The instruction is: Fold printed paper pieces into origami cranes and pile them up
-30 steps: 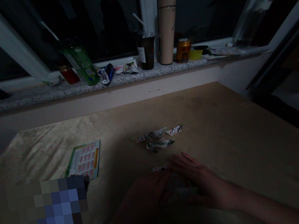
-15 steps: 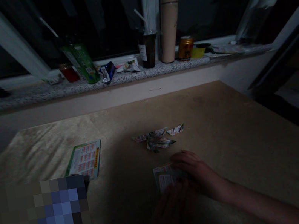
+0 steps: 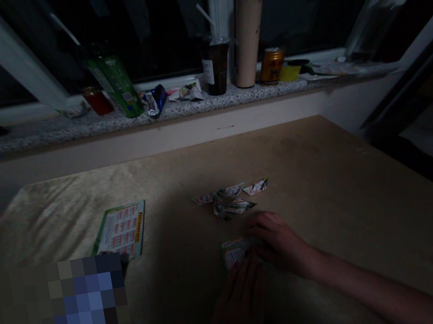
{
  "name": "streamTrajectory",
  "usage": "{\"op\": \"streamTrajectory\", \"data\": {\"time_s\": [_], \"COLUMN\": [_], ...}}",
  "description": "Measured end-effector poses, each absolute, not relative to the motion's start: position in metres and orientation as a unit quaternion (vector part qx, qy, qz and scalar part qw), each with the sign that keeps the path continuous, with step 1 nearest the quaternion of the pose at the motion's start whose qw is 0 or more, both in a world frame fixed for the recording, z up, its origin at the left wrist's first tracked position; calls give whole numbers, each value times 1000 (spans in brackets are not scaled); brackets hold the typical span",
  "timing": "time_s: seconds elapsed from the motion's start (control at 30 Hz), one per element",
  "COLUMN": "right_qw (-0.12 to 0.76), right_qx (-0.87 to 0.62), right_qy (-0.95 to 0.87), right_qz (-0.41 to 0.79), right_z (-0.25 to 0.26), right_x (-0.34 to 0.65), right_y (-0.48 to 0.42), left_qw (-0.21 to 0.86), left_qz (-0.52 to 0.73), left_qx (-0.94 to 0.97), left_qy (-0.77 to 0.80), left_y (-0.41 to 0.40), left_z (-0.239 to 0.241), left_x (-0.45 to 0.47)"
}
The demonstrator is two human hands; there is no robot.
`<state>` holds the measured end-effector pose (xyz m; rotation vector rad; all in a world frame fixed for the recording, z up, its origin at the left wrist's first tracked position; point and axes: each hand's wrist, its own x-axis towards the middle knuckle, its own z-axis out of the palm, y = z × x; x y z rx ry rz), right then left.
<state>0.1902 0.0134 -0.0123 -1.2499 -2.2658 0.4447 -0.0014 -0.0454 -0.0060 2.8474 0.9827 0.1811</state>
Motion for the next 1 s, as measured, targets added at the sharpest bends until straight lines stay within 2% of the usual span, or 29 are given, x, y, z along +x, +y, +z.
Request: {"op": "streamTrajectory", "data": {"time_s": [0.23,0.5,1.0], "right_qw": [249,257,259], "right_qx": [-508,-565,-570], "right_qy": [-811,-773,-765], "right_qz": [150,132,150], "right_z": [-11,-10,-11], "right_x": [190,188,189], "right_y": [10,11,15], "left_qw": [61,114,143], "left_qz": [27,-3,-10], "left_qx": [940,927,920], "left_qy": [335,358,365], "left_y": [-43,-41,-38], "left_z": [3,6,10], "left_x": [1,2,3]}}
